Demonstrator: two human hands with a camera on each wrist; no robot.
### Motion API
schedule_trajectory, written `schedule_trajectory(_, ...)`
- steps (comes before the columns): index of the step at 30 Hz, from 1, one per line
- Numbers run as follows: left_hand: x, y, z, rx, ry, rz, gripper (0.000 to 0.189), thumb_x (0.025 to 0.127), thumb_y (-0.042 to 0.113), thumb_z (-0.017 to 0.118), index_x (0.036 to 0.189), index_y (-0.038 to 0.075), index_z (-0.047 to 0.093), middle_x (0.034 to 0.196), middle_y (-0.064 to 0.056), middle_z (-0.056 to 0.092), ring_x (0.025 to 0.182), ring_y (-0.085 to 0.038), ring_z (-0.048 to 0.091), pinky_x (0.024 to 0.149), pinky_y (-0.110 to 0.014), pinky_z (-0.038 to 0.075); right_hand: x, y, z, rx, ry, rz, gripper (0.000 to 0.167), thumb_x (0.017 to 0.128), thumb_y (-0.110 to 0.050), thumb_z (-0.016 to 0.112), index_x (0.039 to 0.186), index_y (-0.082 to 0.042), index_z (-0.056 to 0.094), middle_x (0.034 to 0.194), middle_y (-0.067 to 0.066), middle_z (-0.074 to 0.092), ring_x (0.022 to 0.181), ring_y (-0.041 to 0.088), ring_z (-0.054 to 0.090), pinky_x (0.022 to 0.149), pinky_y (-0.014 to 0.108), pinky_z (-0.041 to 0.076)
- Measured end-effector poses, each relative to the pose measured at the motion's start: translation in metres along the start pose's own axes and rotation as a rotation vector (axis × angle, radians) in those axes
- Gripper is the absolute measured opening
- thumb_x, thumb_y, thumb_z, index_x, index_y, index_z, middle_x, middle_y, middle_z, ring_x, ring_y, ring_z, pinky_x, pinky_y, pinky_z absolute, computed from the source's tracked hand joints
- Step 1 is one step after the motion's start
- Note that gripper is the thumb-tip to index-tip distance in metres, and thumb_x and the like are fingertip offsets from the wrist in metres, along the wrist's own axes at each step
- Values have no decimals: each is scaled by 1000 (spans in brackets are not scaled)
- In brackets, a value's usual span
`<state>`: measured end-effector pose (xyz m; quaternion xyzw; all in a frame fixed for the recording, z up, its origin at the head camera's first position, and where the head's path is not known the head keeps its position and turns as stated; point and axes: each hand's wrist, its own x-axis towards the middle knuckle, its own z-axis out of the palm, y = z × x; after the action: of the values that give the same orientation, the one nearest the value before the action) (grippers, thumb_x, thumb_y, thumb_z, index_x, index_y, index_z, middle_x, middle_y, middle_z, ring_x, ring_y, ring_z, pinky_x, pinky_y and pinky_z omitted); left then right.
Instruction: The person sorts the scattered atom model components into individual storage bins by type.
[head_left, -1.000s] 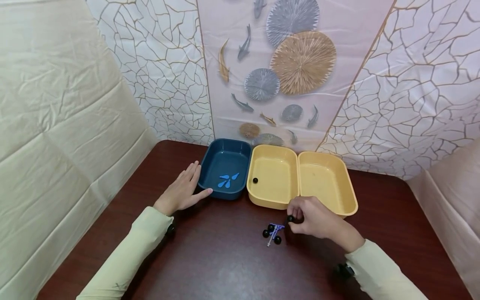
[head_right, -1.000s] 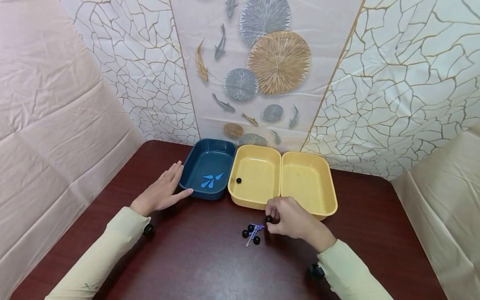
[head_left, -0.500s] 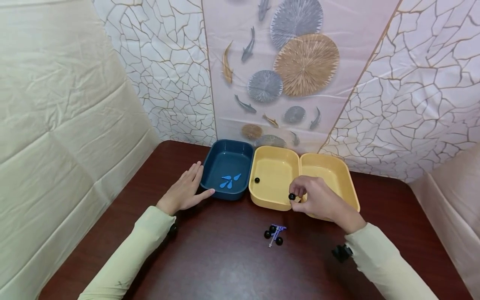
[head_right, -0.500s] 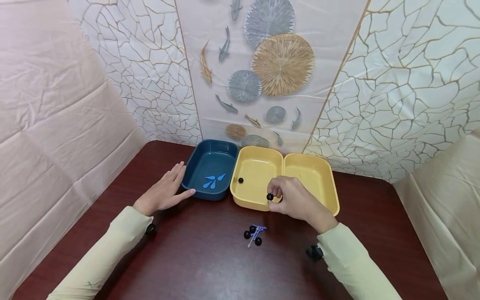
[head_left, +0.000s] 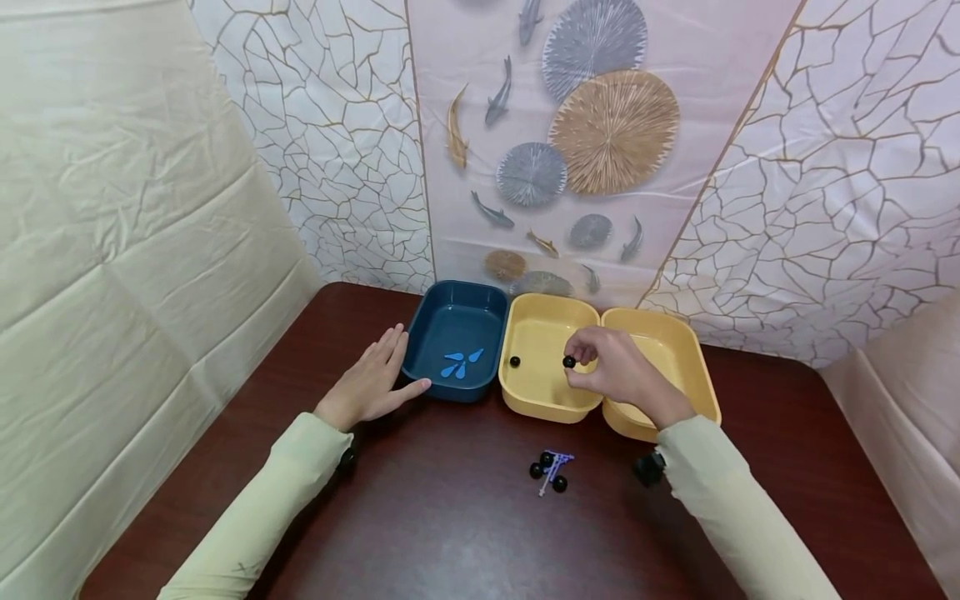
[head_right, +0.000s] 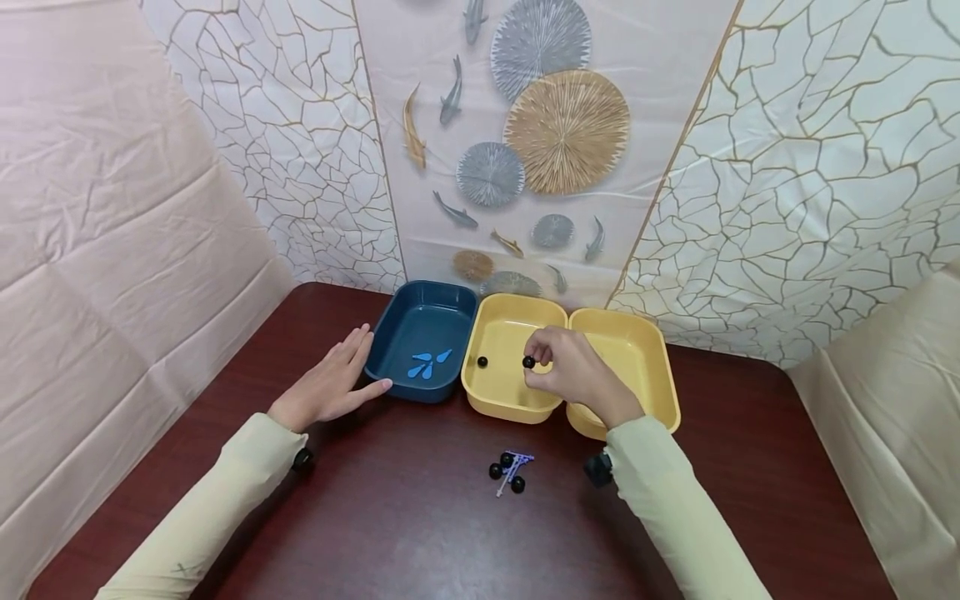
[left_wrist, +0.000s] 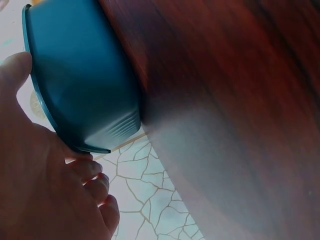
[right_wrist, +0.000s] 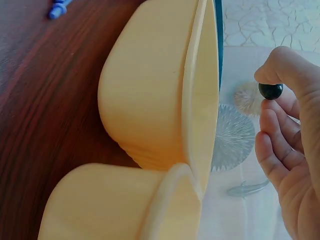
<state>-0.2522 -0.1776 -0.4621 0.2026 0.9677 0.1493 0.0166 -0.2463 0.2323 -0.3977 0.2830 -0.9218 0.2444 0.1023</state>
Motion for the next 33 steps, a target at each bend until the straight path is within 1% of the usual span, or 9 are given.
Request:
schedule_trajectory(4, 0, 1, -1, -1, -7, -1, 102, 102, 68, 48, 168, 0, 13, 178, -19, 8, 166, -38, 13, 134, -57, 18, 9, 8, 6, 25, -7, 19, 18, 80, -13, 86, 92, -10, 73, 86, 2, 73, 80, 16, 69, 75, 41, 62)
schedule_trajectory(12, 0, 2, -3, -8, -12, -6, 102, 102, 68, 49, 168, 0, 13, 179, -18, 8, 166, -38, 13, 134, -57, 17, 22, 20, 21, 67, -43, 53, 17, 81, -11, 85, 94, -8, 74, 88, 5, 74, 81, 16, 70, 75, 33, 61)
schedule_trajectory(17, -1, 1, -2, -5, -19, -8, 102, 102, 68, 48, 169, 0, 12, 179, -18, 7, 166, -38, 12, 134, -56, 17, 28, 25, 30, 73, -72, 72, 17, 80, -10, 86, 93, -7, 74, 86, 4, 74, 80, 15, 70, 76, 34, 61)
schedule_trajectory(22, -1, 2, -2, -11, -18, -11, 102, 102, 68, 49, 169, 0, 12, 179, -18, 7, 166, -38, 13, 134, -57, 17, 32, 29, 40, 73, -137, 83, 16, 82, -9, 84, 95, -5, 75, 88, 7, 75, 82, 17, 70, 79, 36, 61)
schedule_trajectory(26, -1, 2, -3, -17, -15, -8, 101, 102, 66, 50, 168, -1, 13, 179, -19, 8, 166, -38, 13, 134, -57, 17, 33, 30, 48, 79, -215, 122, 15, 85, -8, 83, 96, -4, 75, 91, 9, 75, 84, 18, 70, 80, 38, 61)
schedule_trajectory(28, -1, 3, -2, -16, -15, -7, 101, 102, 66, 49, 168, -1, 13, 179, -19, 8, 166, -38, 12, 134, -57, 17, 33, 31, 52, 73, -241, 139, 14, 86, -9, 83, 97, -4, 75, 91, 8, 76, 85, 18, 71, 80, 38, 62)
schedule_trajectory(31, -1, 3, -2, -10, -18, -9, 101, 102, 66, 49, 168, -1, 13, 179, -19, 8, 166, -38, 13, 134, -57, 17, 33, 32, 54, 69, -258, 154, 17, 87, -11, 83, 99, -2, 76, 94, 10, 77, 87, 19, 72, 82, 39, 63)
schedule_trajectory(33, 0, 3, -2, -5, -20, -11, 101, 102, 67, 49, 168, -1, 13, 179, -18, 8, 166, -38, 13, 134, -57, 17, 33, 31, 51, 70, -255, 156, 19, 87, -10, 82, 103, -1, 76, 96, 11, 77, 90, 21, 73, 84, 40, 63)
